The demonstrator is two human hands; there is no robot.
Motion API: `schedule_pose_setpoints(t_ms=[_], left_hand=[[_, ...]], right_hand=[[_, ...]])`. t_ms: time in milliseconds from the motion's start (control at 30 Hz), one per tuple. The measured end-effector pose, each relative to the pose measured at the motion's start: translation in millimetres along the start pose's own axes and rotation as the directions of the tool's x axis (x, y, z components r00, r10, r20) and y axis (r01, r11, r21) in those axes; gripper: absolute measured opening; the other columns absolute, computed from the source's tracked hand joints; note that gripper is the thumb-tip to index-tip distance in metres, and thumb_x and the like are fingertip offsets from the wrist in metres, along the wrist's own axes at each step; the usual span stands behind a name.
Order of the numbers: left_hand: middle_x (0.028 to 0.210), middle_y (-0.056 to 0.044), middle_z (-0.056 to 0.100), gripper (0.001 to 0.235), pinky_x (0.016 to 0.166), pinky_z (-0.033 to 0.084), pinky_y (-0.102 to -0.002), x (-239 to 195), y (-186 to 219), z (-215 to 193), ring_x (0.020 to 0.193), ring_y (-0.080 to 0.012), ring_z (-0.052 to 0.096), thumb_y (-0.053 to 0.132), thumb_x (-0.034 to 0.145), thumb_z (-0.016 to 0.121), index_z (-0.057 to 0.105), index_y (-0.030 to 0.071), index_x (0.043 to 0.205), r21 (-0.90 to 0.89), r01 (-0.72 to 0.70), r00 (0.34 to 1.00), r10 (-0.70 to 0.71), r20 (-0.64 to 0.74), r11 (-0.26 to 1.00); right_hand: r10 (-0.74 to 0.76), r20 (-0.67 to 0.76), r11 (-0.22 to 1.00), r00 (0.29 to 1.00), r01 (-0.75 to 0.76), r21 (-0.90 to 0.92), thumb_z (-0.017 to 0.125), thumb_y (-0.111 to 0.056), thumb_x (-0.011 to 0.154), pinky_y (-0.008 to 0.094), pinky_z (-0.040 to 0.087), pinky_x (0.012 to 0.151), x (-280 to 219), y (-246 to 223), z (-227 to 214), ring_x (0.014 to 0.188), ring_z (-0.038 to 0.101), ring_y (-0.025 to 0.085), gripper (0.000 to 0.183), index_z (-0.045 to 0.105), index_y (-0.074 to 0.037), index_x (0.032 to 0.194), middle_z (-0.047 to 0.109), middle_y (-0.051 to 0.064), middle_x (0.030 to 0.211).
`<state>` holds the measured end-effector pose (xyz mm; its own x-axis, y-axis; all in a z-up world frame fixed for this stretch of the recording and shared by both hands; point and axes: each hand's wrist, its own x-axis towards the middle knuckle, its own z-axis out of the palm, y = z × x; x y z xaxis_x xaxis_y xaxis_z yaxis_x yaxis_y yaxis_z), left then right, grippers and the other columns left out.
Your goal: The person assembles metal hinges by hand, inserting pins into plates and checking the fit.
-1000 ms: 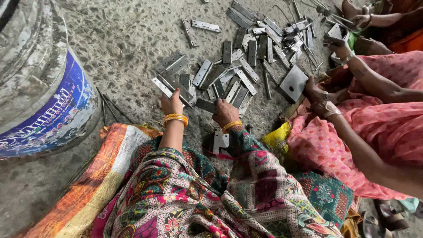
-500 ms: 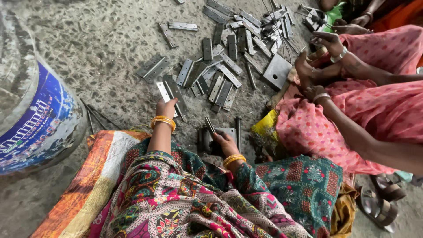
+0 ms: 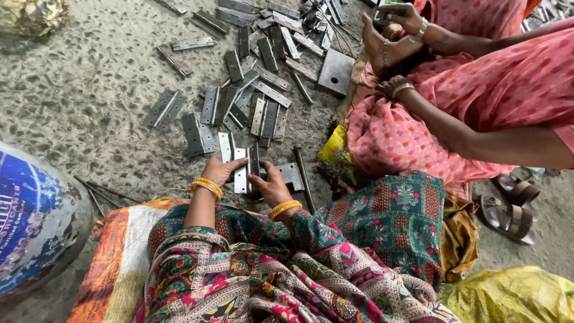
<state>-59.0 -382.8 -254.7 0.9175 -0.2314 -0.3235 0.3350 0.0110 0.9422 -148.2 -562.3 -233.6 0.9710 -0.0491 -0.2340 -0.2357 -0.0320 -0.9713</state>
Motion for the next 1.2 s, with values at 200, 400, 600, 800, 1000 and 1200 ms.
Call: schedule_pose_setpoints(t_ms=[200, 400, 600, 800, 1000, 1200], left_hand=[[0.112, -0.013, 0.077, 0.066, 0.097, 0.049, -0.037, 14, -6, -11, 0.105, -0.0229, 0.069, 0.056, 0.087, 0.075, 0.076, 0.000, 0.121, 0.114, 0.046, 0.995, -0.035, -0.097, 0.992], [0.123, -0.013, 0.070, 0.081, 0.105, 0.044, -0.038, 5, 5, -7, 0.117, -0.0245, 0.064, 0.062, 0.081, 0.078, 0.064, -0.002, 0.128, -0.116, 0.042, 0.974, -0.067, -0.218, 0.992], [0.112, -0.011, 0.075, 0.069, 0.094, 0.051, -0.037, -3, 16, -25, 0.098, -0.0218, 0.068, 0.044, 0.077, 0.089, 0.072, -0.007, 0.120, -0.274, -0.158, 0.850, -0.011, -0.527, 0.949], [0.104, -0.006, 0.075, 0.050, 0.088, 0.057, -0.044, -29, 43, -40, 0.093, -0.0245, 0.071, 0.028, 0.080, 0.084, 0.066, 0.006, 0.121, -0.833, -0.472, 0.872, 0.018, -0.488, 0.287], [0.103, -0.008, 0.073, 0.046, 0.077, 0.057, -0.041, 7, 11, -51, 0.086, -0.0241, 0.069, 0.020, 0.077, 0.083, 0.071, -0.001, 0.116, -0.677, -0.573, 0.641, -0.262, -0.721, 0.462], [0.107, -0.013, 0.073, 0.048, 0.077, 0.055, -0.040, 20, 14, -41, 0.088, -0.0255, 0.068, 0.021, 0.073, 0.081, 0.070, -0.004, 0.113, -0.648, -0.524, 0.612, -0.285, -0.738, 0.552]], right_hand=[[-0.026, -0.020, 0.984, 0.999, 0.029, 0.174, 0.070, -0.007, 0.092, 0.029, 0.059, 0.079, 14, -7, -5, 0.093, 0.070, 0.016, 0.047, 0.059, 0.001, 0.137, 0.074, 0.011, 0.109], [-0.281, 0.118, 0.926, 0.952, 0.301, -0.226, 0.065, -0.014, 0.104, 0.028, 0.059, 0.090, 8, -70, -1, 0.107, 0.068, 0.012, 0.037, 0.061, -0.005, 0.139, 0.067, 0.003, 0.123], [-0.129, -0.029, 0.992, 0.991, 0.128, -0.021, 0.064, -0.016, 0.102, 0.024, 0.051, 0.066, 21, -42, -33, 0.080, 0.064, 0.007, 0.025, 0.069, -0.007, 0.124, 0.071, 0.001, 0.096], [0.026, 0.012, 1.000, 1.000, -0.026, -0.016, 0.066, -0.015, 0.099, 0.023, 0.052, 0.062, 39, 22, -44, 0.076, 0.064, 0.006, 0.023, 0.073, -0.010, 0.120, 0.071, -0.003, 0.090], [0.040, 0.017, 0.980, 0.999, -0.036, -0.196, 0.067, -0.019, 0.098, 0.024, 0.048, 0.058, 93, 39, -27, 0.075, 0.061, 0.005, 0.025, 0.074, -0.012, 0.121, 0.070, -0.001, 0.090], [-0.017, -0.091, 0.942, 0.996, -0.014, -0.336, 0.070, -0.015, 0.089, 0.031, 0.053, 0.063, 169, 31, 6, 0.073, 0.063, 0.014, 0.038, 0.066, -0.008, 0.126, 0.075, 0.004, 0.100]])
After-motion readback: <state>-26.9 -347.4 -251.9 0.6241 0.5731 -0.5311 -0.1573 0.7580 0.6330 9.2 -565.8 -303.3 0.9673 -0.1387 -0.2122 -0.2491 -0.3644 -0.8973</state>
